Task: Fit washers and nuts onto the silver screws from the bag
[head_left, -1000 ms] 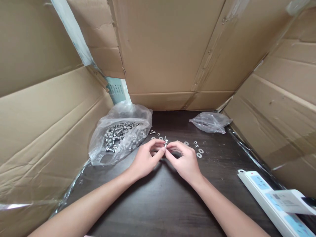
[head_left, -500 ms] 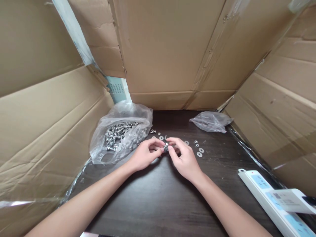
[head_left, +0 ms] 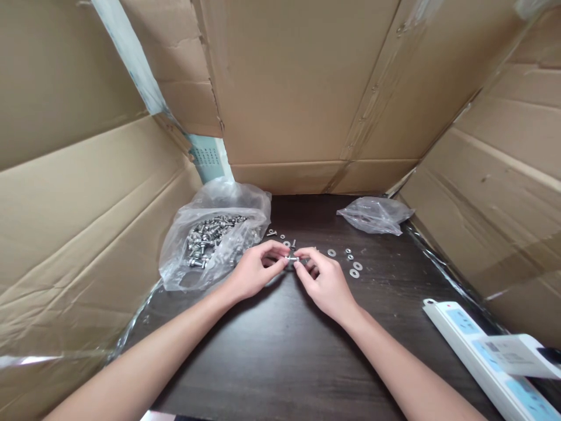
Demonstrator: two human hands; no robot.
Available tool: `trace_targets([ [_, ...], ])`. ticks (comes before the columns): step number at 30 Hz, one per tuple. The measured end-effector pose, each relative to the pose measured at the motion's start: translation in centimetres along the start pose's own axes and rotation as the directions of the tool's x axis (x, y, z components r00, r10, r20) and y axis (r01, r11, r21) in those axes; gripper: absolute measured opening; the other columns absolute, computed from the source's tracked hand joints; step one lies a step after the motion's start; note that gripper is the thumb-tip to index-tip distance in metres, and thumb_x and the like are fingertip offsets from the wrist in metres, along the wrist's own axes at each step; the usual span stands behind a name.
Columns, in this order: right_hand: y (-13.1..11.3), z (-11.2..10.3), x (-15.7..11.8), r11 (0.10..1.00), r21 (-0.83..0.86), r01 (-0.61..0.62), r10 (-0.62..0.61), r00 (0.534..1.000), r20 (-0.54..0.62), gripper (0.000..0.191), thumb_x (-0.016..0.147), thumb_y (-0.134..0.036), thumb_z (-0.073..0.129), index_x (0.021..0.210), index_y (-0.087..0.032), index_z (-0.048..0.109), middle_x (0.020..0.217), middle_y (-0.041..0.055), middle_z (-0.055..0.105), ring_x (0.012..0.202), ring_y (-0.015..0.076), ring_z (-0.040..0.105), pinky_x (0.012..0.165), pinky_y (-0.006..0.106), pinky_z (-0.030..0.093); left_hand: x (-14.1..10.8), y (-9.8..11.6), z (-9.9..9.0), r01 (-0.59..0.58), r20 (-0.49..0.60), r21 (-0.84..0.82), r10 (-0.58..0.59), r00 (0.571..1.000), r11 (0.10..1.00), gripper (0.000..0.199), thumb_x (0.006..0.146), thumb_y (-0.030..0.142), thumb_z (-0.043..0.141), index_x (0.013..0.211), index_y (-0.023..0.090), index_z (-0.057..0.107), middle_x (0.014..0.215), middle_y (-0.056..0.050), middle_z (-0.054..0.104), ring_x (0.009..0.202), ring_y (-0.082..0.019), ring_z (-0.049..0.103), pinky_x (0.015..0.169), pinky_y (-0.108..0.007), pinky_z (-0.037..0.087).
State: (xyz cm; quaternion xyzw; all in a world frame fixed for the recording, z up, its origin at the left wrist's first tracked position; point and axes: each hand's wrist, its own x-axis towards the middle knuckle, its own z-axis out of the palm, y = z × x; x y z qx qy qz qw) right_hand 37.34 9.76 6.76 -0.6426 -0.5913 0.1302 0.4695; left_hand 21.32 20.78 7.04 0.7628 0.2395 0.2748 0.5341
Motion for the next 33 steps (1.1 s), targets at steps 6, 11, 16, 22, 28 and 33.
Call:
trace_targets([
  [6,0.08,0.07,-0.03,0.997,0.029,-0.073,0.072,0.997,0.025,0.015,0.093,-0.029,0.059,0.1,-0.019,0.066,0.09,0.0041,0.075,0.06,0.0125,0.063,0.056,0.025,0.048,-0.05,0.24,-0.26,-0.081,0.01,0.025,0.081,0.997,0.996,0.028,0.086,0.024,0.069,0.112,0.014,0.068,0.109,-0.01,0.072,0.098,-0.019,0.07,0.083,-0.03,0.06],
  [11,0.0,0.04,0.02,0.997,0.026,-0.073,0.073,0.997,0.034,0.015,0.092,-0.03,0.058,0.098,-0.018,0.066,0.084,0.0039,0.074,0.058,0.0125,0.061,0.055,0.024,0.048,-0.1,0.32,-0.15,-0.092,0.0,0.046,0.092,0.996,0.995,0.025,0.087,0.024,0.068,0.109,0.013,0.07,0.106,-0.009,0.072,0.096,-0.018,0.07,0.083,-0.029,0.059],
  [16,-0.44,-0.07,0.0,0.997,0.034,-0.069,0.068,0.997,0.045,0.013,0.092,-0.027,0.058,0.097,-0.019,0.067,0.079,0.0029,0.072,0.056,0.0126,0.06,0.055,0.024,0.048,-0.22,0.65,-0.12,-0.115,-0.001,0.054,0.115,0.993,0.992,0.022,0.085,0.022,0.07,0.106,0.014,0.071,0.104,-0.008,0.073,0.093,-0.017,0.069,0.083,-0.028,0.058],
  [22,-0.58,-0.14,0.06,0.997,0.041,-0.066,0.064,0.997,0.049,0.013,0.092,-0.027,0.058,0.097,-0.019,0.067,0.077,0.0027,0.072,0.056,0.0129,0.06,0.056,0.024,0.049,-0.32,0.82,-0.3,-0.144,-0.003,0.123,0.146,0.989,0.982,0.018,0.085,0.022,0.07,0.102,0.015,0.072,0.098,-0.006,0.074,0.084,-0.015,0.067,0.074,-0.025,0.053],
  [28,-0.55,-0.14,0.02,0.997,0.035,-0.07,0.068,0.996,0.05,0.014,0.092,-0.028,0.058,0.097,-0.018,0.067,0.078,0.003,0.071,0.056,0.0124,0.06,0.056,0.024,0.048,-0.23,0.82,-0.27,-0.14,0.001,0.093,0.141,0.99,0.986,0.018,0.084,0.02,0.07,0.102,0.014,0.071,0.1,-0.007,0.073,0.086,-0.015,0.067,0.076,-0.025,0.055],
  [33,-0.63,-0.15,-0.05,0.997,0.028,-0.068,0.066,0.996,0.052,0.014,0.092,-0.027,0.058,0.097,-0.018,0.067,0.076,0.0025,0.071,0.056,0.0126,0.06,0.056,0.024,0.048,-0.23,0.78,-0.27,-0.139,0.009,0.078,0.138,0.99,0.987,0.018,0.084,0.019,0.07,0.101,0.014,0.07,0.1,-0.007,0.073,0.088,-0.015,0.068,0.079,-0.026,0.056],
])
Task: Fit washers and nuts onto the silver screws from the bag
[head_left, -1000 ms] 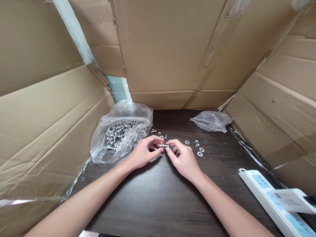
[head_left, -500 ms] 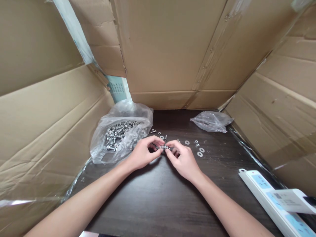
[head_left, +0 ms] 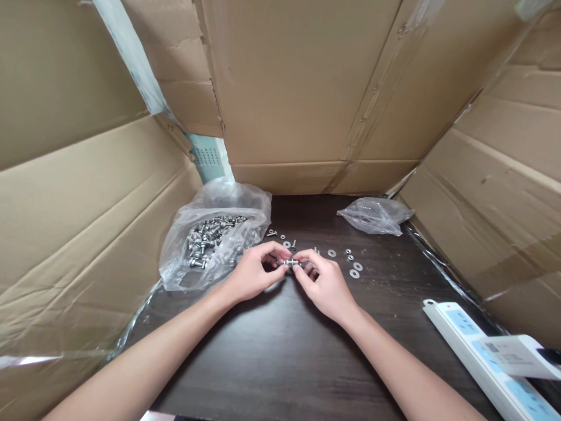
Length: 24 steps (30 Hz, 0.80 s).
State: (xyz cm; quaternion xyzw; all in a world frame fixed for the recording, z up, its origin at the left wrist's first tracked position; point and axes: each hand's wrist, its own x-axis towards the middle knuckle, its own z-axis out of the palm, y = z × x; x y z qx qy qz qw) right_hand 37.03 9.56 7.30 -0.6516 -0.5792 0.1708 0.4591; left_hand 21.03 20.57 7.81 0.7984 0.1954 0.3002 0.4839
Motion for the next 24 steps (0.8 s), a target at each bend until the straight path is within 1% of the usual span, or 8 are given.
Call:
trace_targets([
  [6,-0.2,-0.1,0.0,1.0,0.023,0.018,-0.019,1.0,0.018,0.013,0.092,-0.026,0.058,0.096,-0.019,0.067,0.074,0.0021,0.071,0.056,0.0125,0.06,0.055,0.024,0.049,-0.2,0.2,0.1,0.001,0.008,-0.015,-0.001,1.0,1.0,0.019,0.081,0.015,0.07,0.1,0.015,0.071,0.097,-0.005,0.073,0.085,-0.015,0.068,0.08,-0.026,0.056],
  [10,-0.2,-0.1,0.0,0.999,0.022,0.026,-0.026,1.0,0.003,0.013,0.091,-0.027,0.058,0.096,-0.019,0.068,0.074,0.002,0.071,0.055,0.0126,0.06,0.055,0.024,0.049,-0.2,0.2,0.1,-0.001,-0.003,0.002,0.001,1.0,1.0,0.02,0.082,0.016,0.068,0.102,0.015,0.07,0.099,-0.006,0.073,0.087,-0.015,0.069,0.079,-0.026,0.057],
  [12,-0.1,-0.1,0.0,1.0,0.024,0.02,-0.02,1.0,-0.011,0.013,0.091,-0.028,0.059,0.096,-0.019,0.068,0.075,0.0023,0.071,0.055,0.0126,0.059,0.054,0.024,0.049,-0.2,0.0,0.1,-0.018,-0.014,0.064,0.019,1.0,0.998,0.019,0.084,0.016,0.066,0.102,0.015,0.07,0.099,-0.006,0.073,0.087,-0.016,0.069,0.077,-0.025,0.057],
  [14,0.0,0.0,0.0,1.0,0.016,0.015,-0.015,1.0,-0.018,0.014,0.092,-0.029,0.06,0.096,-0.019,0.068,0.075,0.0024,0.071,0.054,0.0125,0.059,0.054,0.024,0.049,-0.2,-0.2,0.0,-0.059,-0.009,0.154,0.061,0.998,0.986,0.018,0.086,0.017,0.064,0.102,0.016,0.071,0.097,-0.005,0.073,0.085,-0.015,0.069,0.076,-0.025,0.056],
  [18,0.1,-0.1,0.0,0.999,-0.021,0.028,-0.028,1.0,-0.013,0.014,0.092,-0.029,0.06,0.096,-0.019,0.069,0.075,0.0019,0.071,0.054,0.0124,0.058,0.056,0.025,0.048,-0.2,-0.6,-0.2,-0.137,0.053,0.279,0.127,0.99,0.95,0.018,0.091,0.021,0.061,0.105,0.016,0.071,0.094,-0.005,0.072,0.08,-0.014,0.066,0.074,-0.025,0.054],
  [20,0.2,-0.1,0.0,0.999,-0.039,0.032,-0.032,0.999,-0.01,0.014,0.093,-0.029,0.06,0.096,-0.019,0.07,0.074,0.0017,0.071,0.055,0.0126,0.058,0.057,0.025,0.049,-0.2,-0.8,-0.3,-0.141,0.084,0.313,0.121,0.989,0.939,0.018,0.094,0.023,0.059,0.106,0.016,0.071,0.093,-0.005,0.072,0.079,-0.014,0.065,0.073,-0.025,0.052],
  [24,0.4,-0.2,0.1,0.998,-0.058,0.029,-0.029,1.0,-0.001,0.014,0.093,-0.029,0.061,0.097,-0.019,0.07,0.075,0.0016,0.071,0.055,0.0129,0.059,0.059,0.026,0.049,-0.3,-0.9,-0.4,-0.118,0.141,0.391,0.067,0.988,0.913,0.021,0.098,0.028,0.056,0.108,0.017,0.07,0.091,-0.005,0.07,0.076,-0.015,0.062,0.073,-0.027,0.049],
])
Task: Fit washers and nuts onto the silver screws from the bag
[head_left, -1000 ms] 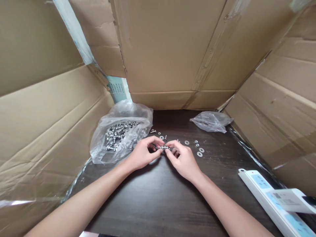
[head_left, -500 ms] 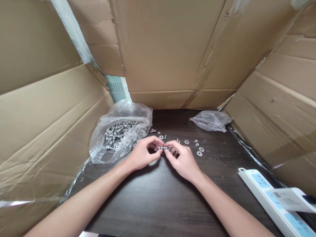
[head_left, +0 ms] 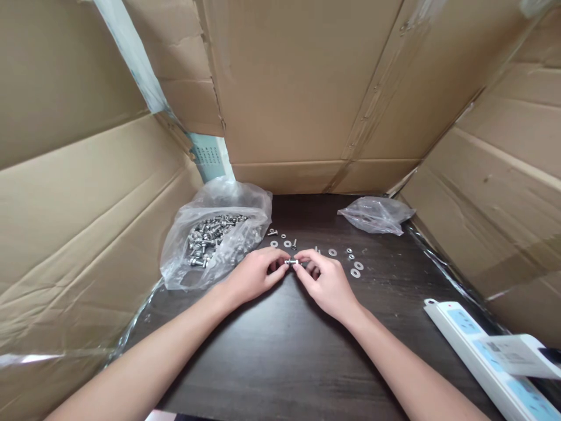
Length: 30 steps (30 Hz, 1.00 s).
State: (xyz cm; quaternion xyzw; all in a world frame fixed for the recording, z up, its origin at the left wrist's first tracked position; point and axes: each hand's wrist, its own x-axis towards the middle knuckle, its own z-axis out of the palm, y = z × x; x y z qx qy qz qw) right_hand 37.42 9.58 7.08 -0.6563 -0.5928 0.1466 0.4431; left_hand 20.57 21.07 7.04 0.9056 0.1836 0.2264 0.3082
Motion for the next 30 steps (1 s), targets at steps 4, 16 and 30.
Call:
trace_targets([
  [4,-0.03,0.04,0.0,1.0,0.006,0.006,-0.006,1.0,0.0,0.015,0.093,-0.029,0.06,0.098,-0.019,0.07,0.074,0.0016,0.071,0.055,0.0133,0.059,0.058,0.026,0.05,-0.14,0.25,-0.05,0.031,0.042,0.07,-0.034,0.999,0.997,0.019,0.099,0.029,0.052,0.107,0.018,0.066,0.092,-0.006,0.071,0.078,-0.018,0.063,0.073,-0.029,0.047],
  [16,-0.5,0.06,-0.16,0.999,0.039,0.025,-0.025,1.0,0.016,0.017,0.091,-0.027,0.061,0.1,-0.019,0.073,0.072,0.0015,0.071,0.056,0.0138,0.06,0.057,0.026,0.05,-0.34,0.54,-0.35,-0.015,0.111,0.11,0.003,0.994,0.994,0.024,0.106,0.032,0.038,0.099,0.019,0.057,0.096,-0.007,0.069,0.082,-0.02,0.063,0.075,-0.031,0.044],
  [30,-0.01,0.19,-0.34,0.997,0.058,0.053,-0.058,0.993,0.101,0.015,0.099,-0.028,0.055,0.099,-0.019,0.067,0.084,0.0033,0.072,0.067,0.0144,0.062,0.062,0.027,0.047,-0.34,0.03,-0.48,-0.053,0.1,0.067,0.046,0.994,0.996,0.024,0.106,0.034,0.042,0.103,0.019,0.061,0.098,-0.004,0.069,0.085,-0.018,0.063,0.077,-0.029,0.045],
])
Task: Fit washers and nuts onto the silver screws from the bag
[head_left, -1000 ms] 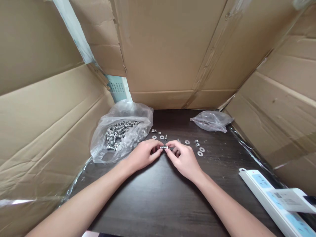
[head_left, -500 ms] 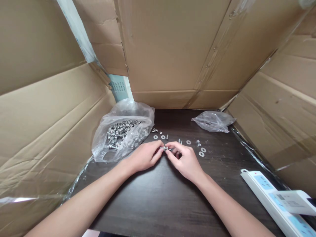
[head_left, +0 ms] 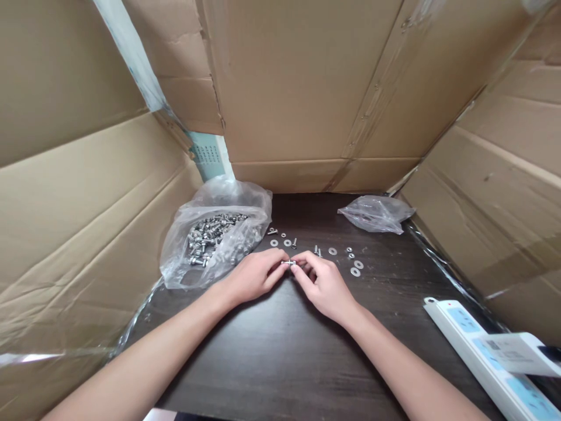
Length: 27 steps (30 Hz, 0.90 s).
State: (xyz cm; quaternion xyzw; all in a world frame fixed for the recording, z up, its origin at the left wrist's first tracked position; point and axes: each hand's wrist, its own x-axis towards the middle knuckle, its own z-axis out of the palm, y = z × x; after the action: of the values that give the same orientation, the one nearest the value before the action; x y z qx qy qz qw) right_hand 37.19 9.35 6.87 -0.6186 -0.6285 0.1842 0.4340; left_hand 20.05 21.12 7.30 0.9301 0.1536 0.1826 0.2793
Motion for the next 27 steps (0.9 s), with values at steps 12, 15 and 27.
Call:
trace_targets([
  [12,0.1,0.2,0.0,0.998,-0.041,0.057,-0.055,0.998,0.04,0.027,0.107,-0.032,0.04,0.085,-0.02,0.051,0.082,0.0019,0.06,0.073,0.0146,0.054,0.07,0.028,0.04,-0.1,0.8,0.3,0.06,0.073,0.078,-0.066,0.995,0.995,0.033,0.109,0.039,0.024,0.089,0.021,0.043,0.084,-0.003,0.059,0.073,-0.019,0.054,0.07,-0.032,0.039],
  [15,0.3,0.3,0.0,0.996,-0.064,0.058,-0.054,0.997,0.059,0.037,0.108,-0.034,0.034,0.074,-0.021,0.038,0.069,-0.0005,0.049,0.062,0.0133,0.045,0.063,0.029,0.034,-0.2,1.1,0.3,0.026,0.087,0.084,-0.033,0.996,0.996,0.031,0.108,0.037,0.025,0.087,0.021,0.041,0.083,-0.002,0.057,0.07,-0.018,0.052,0.069,-0.032,0.037],
  [27,0.3,0.3,0.0,0.998,-0.043,-0.053,0.056,0.995,0.078,0.048,0.106,-0.046,0.032,0.066,-0.02,0.035,0.059,-0.0017,0.038,0.055,0.0112,0.036,0.059,0.028,0.027,-0.2,1.3,0.2,-0.057,0.029,-0.005,0.057,0.998,0.998,0.018,0.1,0.029,0.046,0.084,0.018,0.048,0.078,0.0,0.054,0.064,-0.013,0.045,0.063,-0.028,0.033],
])
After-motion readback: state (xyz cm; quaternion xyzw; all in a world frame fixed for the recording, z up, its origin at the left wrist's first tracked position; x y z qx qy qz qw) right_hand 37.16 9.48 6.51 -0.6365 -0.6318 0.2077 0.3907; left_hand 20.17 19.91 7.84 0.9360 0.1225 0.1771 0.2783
